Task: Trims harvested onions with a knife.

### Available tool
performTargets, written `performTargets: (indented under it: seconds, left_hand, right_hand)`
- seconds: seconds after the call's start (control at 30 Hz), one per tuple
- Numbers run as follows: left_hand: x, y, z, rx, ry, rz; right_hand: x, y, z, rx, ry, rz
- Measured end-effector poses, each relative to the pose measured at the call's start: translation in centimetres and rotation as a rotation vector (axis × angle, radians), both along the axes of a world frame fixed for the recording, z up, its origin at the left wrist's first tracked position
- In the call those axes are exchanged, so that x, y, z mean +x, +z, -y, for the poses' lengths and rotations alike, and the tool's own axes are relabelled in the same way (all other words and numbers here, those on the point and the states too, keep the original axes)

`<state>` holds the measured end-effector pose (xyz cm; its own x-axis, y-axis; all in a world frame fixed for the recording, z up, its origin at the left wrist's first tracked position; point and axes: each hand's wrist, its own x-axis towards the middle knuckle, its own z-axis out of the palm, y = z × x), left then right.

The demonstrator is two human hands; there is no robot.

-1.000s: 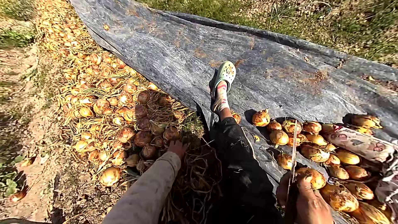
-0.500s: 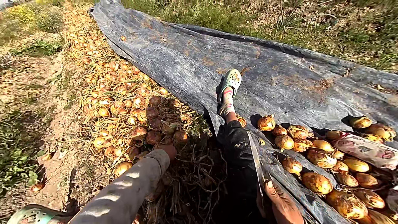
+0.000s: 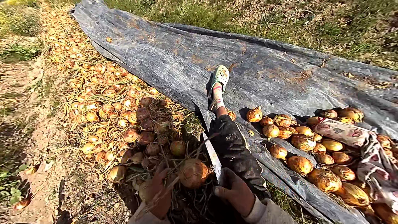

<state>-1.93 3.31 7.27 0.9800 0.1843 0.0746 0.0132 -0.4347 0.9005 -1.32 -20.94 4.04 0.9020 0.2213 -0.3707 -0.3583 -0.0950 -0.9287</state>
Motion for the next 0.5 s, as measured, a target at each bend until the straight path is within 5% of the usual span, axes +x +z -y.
performTargets:
  seconds: [0.17, 0.27, 0.37, 0.5]
  left_hand:
    - [-3.9, -1.9, 3.0, -0.438, 0.026, -0.199]
    - [-3.7, -1.4, 2.6, -0.611, -0.015, -0.413]
    - [-3.4, -0.3, 1.2, -0.547, -0.135, -0.594]
    - [-3.9, -0.9, -0.1, -0.35, -0.364, -0.582]
  right_hand:
    - [-0.7, 0.8, -0.8, 0.046, -0.034, 0.337]
    - [-1.2, 0.2, -0.4, 0.106, -0.032, 0.254]
    - [-1.5, 0.4, 0.0, 0.14, 0.031, 0.071]
    - [-1.6, 0.1, 0.5, 0.182, 0.046, -0.087]
